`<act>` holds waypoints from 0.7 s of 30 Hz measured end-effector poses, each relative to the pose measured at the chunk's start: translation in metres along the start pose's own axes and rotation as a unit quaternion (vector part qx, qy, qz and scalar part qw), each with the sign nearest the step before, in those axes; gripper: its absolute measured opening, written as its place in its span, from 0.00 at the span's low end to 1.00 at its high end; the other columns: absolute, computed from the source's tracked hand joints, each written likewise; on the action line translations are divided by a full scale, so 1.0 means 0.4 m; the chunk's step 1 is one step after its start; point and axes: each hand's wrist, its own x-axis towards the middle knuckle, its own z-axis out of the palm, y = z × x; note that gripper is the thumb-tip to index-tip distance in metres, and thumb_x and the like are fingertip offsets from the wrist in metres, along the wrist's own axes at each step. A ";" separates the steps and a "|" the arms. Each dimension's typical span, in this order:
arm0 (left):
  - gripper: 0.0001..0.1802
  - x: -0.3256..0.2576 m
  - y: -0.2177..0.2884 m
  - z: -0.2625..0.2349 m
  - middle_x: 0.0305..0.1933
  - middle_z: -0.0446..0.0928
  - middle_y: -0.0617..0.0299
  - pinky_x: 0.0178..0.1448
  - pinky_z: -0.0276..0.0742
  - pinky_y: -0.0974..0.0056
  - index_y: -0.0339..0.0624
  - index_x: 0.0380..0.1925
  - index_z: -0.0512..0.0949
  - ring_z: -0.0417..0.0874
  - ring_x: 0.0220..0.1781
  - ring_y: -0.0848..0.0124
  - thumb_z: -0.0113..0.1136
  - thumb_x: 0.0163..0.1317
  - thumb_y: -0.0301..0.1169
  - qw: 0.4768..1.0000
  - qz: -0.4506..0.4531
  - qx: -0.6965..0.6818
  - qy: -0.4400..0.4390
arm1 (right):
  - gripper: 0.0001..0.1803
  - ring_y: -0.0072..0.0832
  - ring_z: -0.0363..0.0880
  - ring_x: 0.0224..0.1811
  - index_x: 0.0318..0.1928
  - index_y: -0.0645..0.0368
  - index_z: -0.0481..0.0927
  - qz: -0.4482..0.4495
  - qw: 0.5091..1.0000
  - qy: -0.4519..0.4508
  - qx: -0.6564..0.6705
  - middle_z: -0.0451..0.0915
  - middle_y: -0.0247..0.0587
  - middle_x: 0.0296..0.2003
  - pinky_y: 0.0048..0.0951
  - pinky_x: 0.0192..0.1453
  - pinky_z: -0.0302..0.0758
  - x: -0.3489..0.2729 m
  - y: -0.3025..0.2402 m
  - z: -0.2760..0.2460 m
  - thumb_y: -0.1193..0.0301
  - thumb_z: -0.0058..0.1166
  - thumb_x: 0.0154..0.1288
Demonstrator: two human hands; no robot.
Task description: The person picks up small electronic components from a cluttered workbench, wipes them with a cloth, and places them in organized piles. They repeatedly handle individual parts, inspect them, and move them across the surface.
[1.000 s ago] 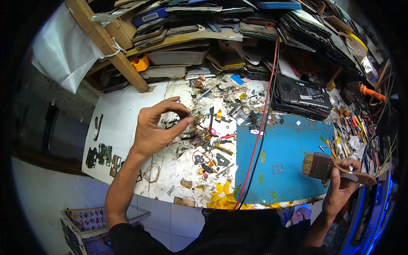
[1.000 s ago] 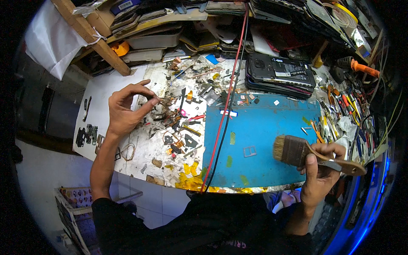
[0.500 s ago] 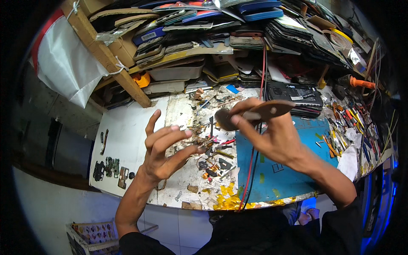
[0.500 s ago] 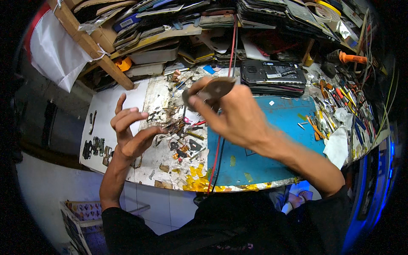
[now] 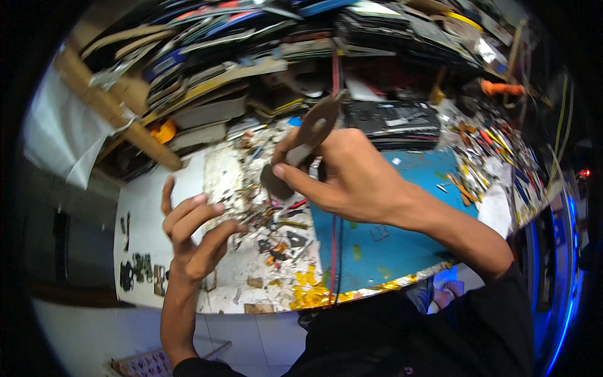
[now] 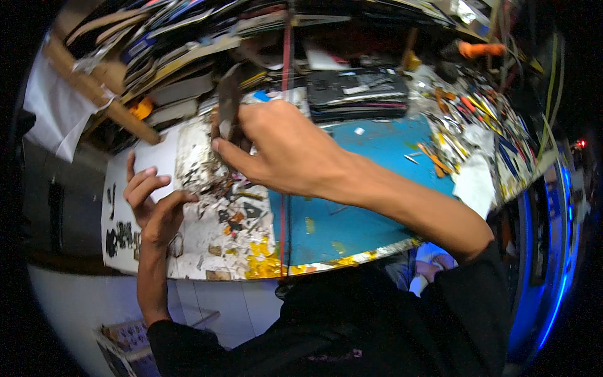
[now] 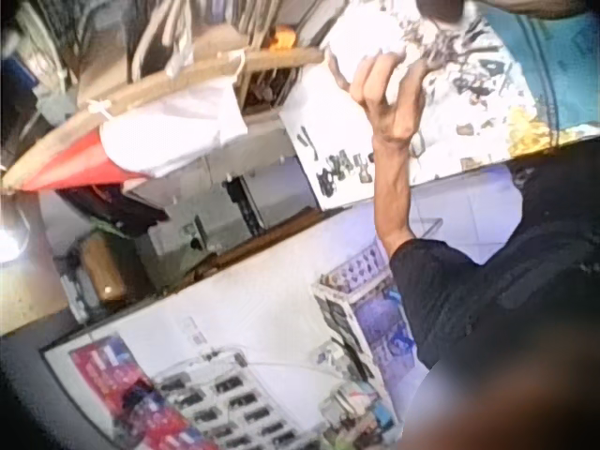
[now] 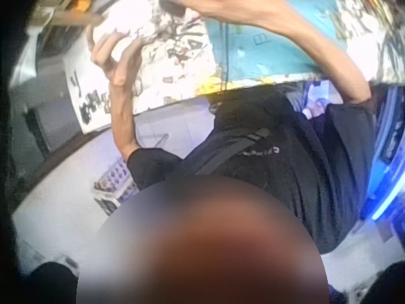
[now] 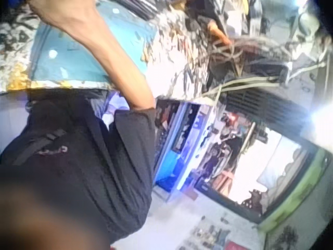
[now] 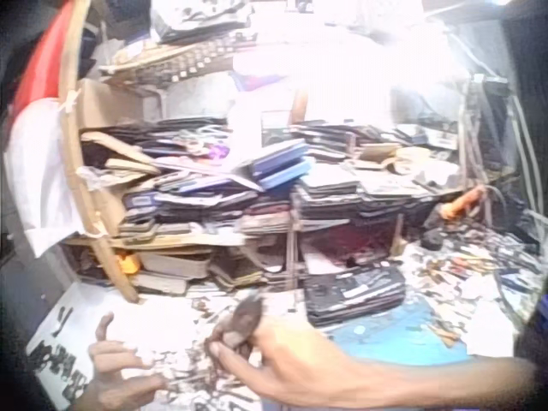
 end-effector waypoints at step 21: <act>0.07 0.007 -0.007 0.055 0.33 0.84 0.58 0.58 0.77 0.63 0.36 0.29 0.81 0.83 0.37 0.74 0.72 0.55 0.18 0.813 -0.448 -0.367 0.067 | 0.09 0.18 0.78 0.32 0.44 0.63 0.82 -0.022 0.985 0.174 -0.002 0.83 0.35 0.35 0.24 0.38 0.75 -0.045 0.021 0.038 0.70 0.58 0.70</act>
